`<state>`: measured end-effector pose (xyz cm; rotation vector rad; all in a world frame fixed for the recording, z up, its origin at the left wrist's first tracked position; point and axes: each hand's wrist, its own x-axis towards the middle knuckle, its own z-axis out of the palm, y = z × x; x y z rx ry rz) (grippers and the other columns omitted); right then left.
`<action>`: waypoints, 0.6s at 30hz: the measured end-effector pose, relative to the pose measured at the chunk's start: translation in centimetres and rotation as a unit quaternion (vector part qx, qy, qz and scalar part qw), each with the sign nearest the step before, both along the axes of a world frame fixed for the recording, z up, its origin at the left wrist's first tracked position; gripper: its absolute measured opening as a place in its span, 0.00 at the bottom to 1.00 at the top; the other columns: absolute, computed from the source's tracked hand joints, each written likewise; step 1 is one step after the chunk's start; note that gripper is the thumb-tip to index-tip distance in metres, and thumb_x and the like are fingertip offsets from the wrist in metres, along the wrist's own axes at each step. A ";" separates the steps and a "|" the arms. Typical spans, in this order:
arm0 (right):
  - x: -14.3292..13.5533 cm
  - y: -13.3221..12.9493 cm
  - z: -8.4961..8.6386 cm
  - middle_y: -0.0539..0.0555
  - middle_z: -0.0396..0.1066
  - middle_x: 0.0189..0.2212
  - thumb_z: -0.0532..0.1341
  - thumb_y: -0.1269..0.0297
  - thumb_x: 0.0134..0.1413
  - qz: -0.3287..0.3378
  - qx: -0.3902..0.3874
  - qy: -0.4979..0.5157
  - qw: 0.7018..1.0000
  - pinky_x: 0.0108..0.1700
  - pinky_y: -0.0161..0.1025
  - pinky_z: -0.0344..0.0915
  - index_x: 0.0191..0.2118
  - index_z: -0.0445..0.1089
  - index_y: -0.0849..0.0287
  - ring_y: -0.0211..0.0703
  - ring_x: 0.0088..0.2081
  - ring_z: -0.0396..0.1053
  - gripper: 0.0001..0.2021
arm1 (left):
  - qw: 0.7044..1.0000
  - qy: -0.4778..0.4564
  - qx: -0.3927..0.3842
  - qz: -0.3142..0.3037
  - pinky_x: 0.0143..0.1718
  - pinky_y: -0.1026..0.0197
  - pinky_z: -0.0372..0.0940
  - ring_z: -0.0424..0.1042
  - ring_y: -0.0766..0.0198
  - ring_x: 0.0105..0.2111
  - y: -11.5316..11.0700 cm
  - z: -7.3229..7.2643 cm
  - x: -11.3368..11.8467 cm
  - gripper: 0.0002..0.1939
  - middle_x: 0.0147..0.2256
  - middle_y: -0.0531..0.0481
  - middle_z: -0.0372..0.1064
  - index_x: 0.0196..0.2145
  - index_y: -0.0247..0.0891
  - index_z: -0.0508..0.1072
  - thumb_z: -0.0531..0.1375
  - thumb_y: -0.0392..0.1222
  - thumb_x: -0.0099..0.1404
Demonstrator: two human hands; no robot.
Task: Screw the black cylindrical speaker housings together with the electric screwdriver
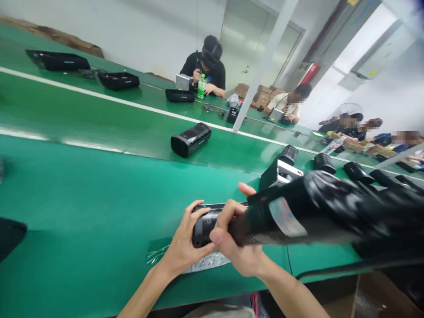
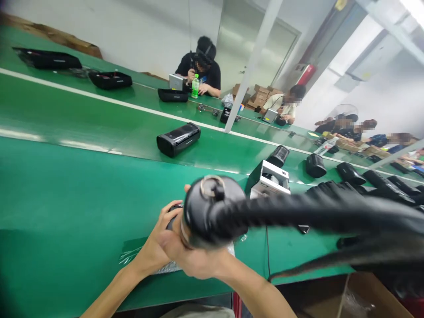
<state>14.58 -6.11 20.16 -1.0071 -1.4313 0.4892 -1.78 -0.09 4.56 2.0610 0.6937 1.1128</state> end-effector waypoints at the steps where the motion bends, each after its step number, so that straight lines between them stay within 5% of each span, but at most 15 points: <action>1: 0.0 0.1 0.8 0.42 0.65 0.27 0.76 0.42 0.68 0.001 0.032 0.033 0.999 0.23 0.43 0.74 0.44 0.76 0.45 0.39 0.19 0.62 0.16 | 1.000 0.001 0.001 0.001 0.69 0.30 0.77 0.70 0.32 0.76 0.0 -0.1 -0.1 0.40 0.76 0.33 0.61 0.75 0.54 0.65 0.75 0.59 0.75; 3: 0.9 0.1 2.8 0.40 0.66 0.31 0.74 0.38 0.73 -0.003 0.112 0.133 0.985 0.15 0.36 0.64 0.57 0.74 0.39 0.33 0.15 0.57 0.19 | 1.000 0.009 -0.006 0.007 0.69 0.28 0.76 0.69 0.30 0.77 0.0 -0.3 -0.2 0.39 0.78 0.32 0.58 0.76 0.54 0.64 0.74 0.59 0.77; 5: 3.5 -0.5 5.2 0.41 0.70 0.36 0.76 0.49 0.75 -0.044 0.157 0.206 0.965 0.17 0.34 0.67 0.64 0.71 0.34 0.32 0.16 0.63 0.21 | 0.999 0.023 -0.022 0.019 0.71 0.26 0.74 0.67 0.30 0.78 -0.1 -0.4 -0.4 0.37 0.81 0.33 0.56 0.77 0.55 0.64 0.72 0.60 0.79; 9: 11.5 -2.1 7.8 0.39 0.70 0.32 0.74 0.68 0.71 -0.251 0.229 0.137 0.930 0.23 0.33 0.69 0.58 0.74 0.39 0.31 0.18 0.66 0.18 | 0.998 0.034 -0.023 0.040 0.76 0.24 0.69 0.64 0.31 0.80 -0.1 -0.5 -0.6 0.35 0.81 0.37 0.57 0.75 0.56 0.66 0.70 0.62 0.79; 13: 17.7 -1.7 6.6 0.37 0.69 0.29 0.75 0.67 0.68 -0.334 0.223 0.080 0.912 0.22 0.35 0.67 0.56 0.74 0.45 0.33 0.18 0.65 0.17 | 0.998 0.033 -0.024 0.047 0.78 0.18 0.64 0.63 0.30 0.80 0.4 -0.9 -0.8 0.33 0.81 0.40 0.59 0.73 0.56 0.67 0.69 0.62 0.78; 18: 20.0 0.6 3.8 0.36 0.68 0.26 0.77 0.64 0.63 -0.330 0.176 0.082 0.924 0.21 0.35 0.64 0.58 0.71 0.49 0.34 0.17 0.64 0.22 | 0.999 0.029 0.000 0.039 0.81 0.18 0.59 0.65 0.31 0.79 1.2 -1.6 -1.3 0.36 0.80 0.41 0.60 0.74 0.56 0.66 0.72 0.61 0.76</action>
